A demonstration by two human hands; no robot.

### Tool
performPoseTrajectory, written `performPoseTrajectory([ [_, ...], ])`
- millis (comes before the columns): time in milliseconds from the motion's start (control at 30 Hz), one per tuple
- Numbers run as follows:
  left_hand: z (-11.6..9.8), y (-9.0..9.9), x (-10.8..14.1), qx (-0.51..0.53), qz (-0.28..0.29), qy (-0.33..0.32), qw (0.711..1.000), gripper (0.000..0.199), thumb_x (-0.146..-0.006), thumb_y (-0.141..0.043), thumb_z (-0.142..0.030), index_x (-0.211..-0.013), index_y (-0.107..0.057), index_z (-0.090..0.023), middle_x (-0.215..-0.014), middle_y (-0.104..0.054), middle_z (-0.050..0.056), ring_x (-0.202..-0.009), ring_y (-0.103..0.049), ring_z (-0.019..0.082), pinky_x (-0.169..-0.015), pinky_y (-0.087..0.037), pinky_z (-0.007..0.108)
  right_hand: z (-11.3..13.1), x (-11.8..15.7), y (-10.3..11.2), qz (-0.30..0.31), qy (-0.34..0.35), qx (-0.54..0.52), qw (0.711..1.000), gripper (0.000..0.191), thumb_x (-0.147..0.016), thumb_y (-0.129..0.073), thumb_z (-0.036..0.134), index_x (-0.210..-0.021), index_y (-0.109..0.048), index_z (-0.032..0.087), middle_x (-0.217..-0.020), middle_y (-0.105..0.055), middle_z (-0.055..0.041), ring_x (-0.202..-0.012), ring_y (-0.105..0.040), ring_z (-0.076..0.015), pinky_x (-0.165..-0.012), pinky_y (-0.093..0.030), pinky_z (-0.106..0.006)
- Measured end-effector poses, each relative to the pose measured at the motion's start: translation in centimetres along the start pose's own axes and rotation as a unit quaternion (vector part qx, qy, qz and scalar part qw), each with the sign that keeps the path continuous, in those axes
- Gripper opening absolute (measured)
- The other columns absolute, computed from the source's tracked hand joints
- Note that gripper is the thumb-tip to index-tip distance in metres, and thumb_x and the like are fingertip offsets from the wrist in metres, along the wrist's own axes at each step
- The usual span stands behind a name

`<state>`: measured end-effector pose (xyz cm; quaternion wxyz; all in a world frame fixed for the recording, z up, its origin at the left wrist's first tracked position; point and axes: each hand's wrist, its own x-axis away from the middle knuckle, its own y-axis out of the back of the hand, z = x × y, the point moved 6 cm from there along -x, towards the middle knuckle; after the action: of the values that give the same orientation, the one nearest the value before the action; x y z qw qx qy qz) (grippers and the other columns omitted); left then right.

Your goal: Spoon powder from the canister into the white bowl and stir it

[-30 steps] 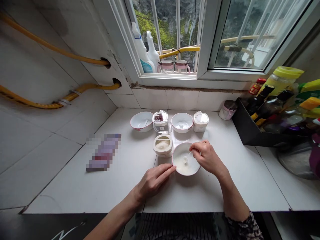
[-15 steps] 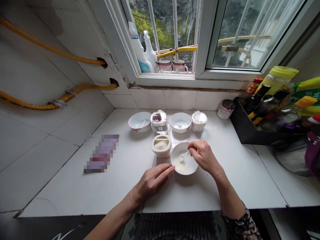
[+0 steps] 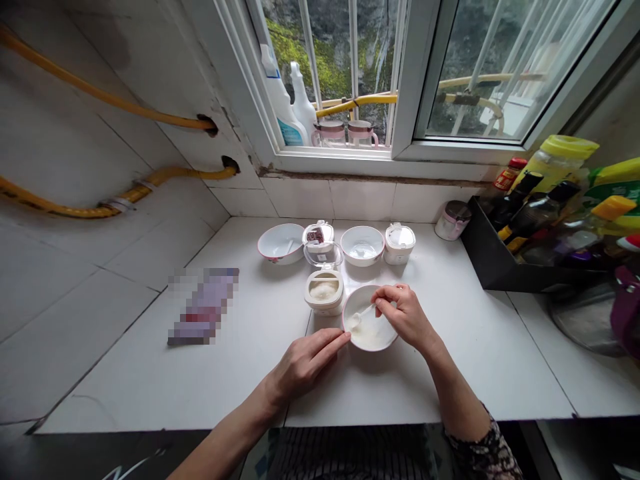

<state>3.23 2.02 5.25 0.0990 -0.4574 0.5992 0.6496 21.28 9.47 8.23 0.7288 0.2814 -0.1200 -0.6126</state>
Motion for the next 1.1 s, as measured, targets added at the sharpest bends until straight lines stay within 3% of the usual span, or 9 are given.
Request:
performPoseTrajectory([
  [367, -0.1, 0.1, -0.1, -0.002, -0.017, -0.005, 1.0, 0.036, -0.095, -0.04, -0.006, -0.129, -0.052, -0.009, -0.099, -0.069, 0.013, -0.09, -0.068, 0.018, -0.067, -0.061, 0.026, -1.8, -0.3, 0.7, -0.045, -0.095, -0.211, 0.972, 0.018, -0.073, -0.064, 0.035, -0.072, -0.069, 0.017, -0.056, -0.063, -0.0015, -0.058, -0.056, -0.0156, -0.062, -0.047, -0.03],
  [700, -0.2, 0.3, -0.5, -0.003, -0.022, -0.01, 1.0, 0.029, -0.094, -0.04, -0.003, -0.118, -0.057, -0.006, -0.096, -0.069, 0.014, -0.085, -0.069, 0.019, -0.065, -0.061, 0.027, -2.5, -0.7, 1.9, -0.096, -0.114, -0.24, 0.959, 0.017, -0.068, -0.068, 0.035, -0.068, -0.069, 0.018, -0.052, -0.06, -0.0008, -0.055, -0.053, -0.0155, -0.06, -0.046, -0.031],
  [867, -0.2, 0.2, -0.5, -0.001, -0.02, -0.01, 1.0, 0.028, -0.095, -0.04, -0.004, -0.118, -0.056, -0.005, -0.096, -0.069, 0.015, -0.084, -0.069, 0.019, -0.064, -0.061, 0.028, 0.8, -1.0, 1.6, -0.147, -0.014, -0.186, 0.971, 0.015, -0.083, -0.061, 0.034, -0.084, -0.066, 0.02, -0.066, -0.066, -0.0025, -0.064, -0.061, -0.0179, -0.064, -0.049, -0.032],
  [967, -0.2, 0.2, -0.5, -0.006, -0.021, -0.009, 1.0, 0.028, -0.094, -0.04, -0.005, -0.118, -0.056, -0.005, -0.095, -0.069, 0.015, -0.084, -0.069, 0.02, -0.063, -0.061, 0.028, 4.0, -1.0, 0.4, -0.153, 0.146, -0.052, 0.976, 0.01, -0.09, -0.055, 0.023, -0.09, -0.064, 0.022, -0.075, -0.069, -0.0033, -0.072, -0.063, -0.0187, -0.075, -0.049, -0.036],
  [1033, -0.2, 0.2, -0.5, -0.01, -0.02, -0.009, 1.0, 0.028, -0.094, -0.04, -0.004, -0.117, -0.056, -0.005, -0.095, -0.069, 0.014, -0.082, -0.069, 0.019, -0.062, -0.061, 0.028, 5.9, -0.6, -0.8, -0.135, 0.277, 0.05, 0.95, 0.016, -0.09, -0.051, 0.013, -0.091, -0.063, 0.022, -0.077, -0.07, -0.0026, -0.072, -0.062, -0.0177, -0.084, -0.047, -0.04],
  [1100, -0.2, 0.1, -0.5, -0.012, -0.019, -0.01, 1.0, 0.028, -0.094, -0.041, -0.004, -0.118, -0.056, -0.005, -0.095, -0.069, 0.014, -0.081, -0.068, 0.019, -0.062, -0.06, 0.028, 6.6, 0.0, -1.7, -0.12, 0.359, 0.122, 0.917, 0.024, -0.088, -0.048, 0.004, -0.095, -0.062, 0.022, -0.08, -0.072, -0.0015, -0.07, -0.061, -0.0164, -0.091, -0.044, -0.042],
])
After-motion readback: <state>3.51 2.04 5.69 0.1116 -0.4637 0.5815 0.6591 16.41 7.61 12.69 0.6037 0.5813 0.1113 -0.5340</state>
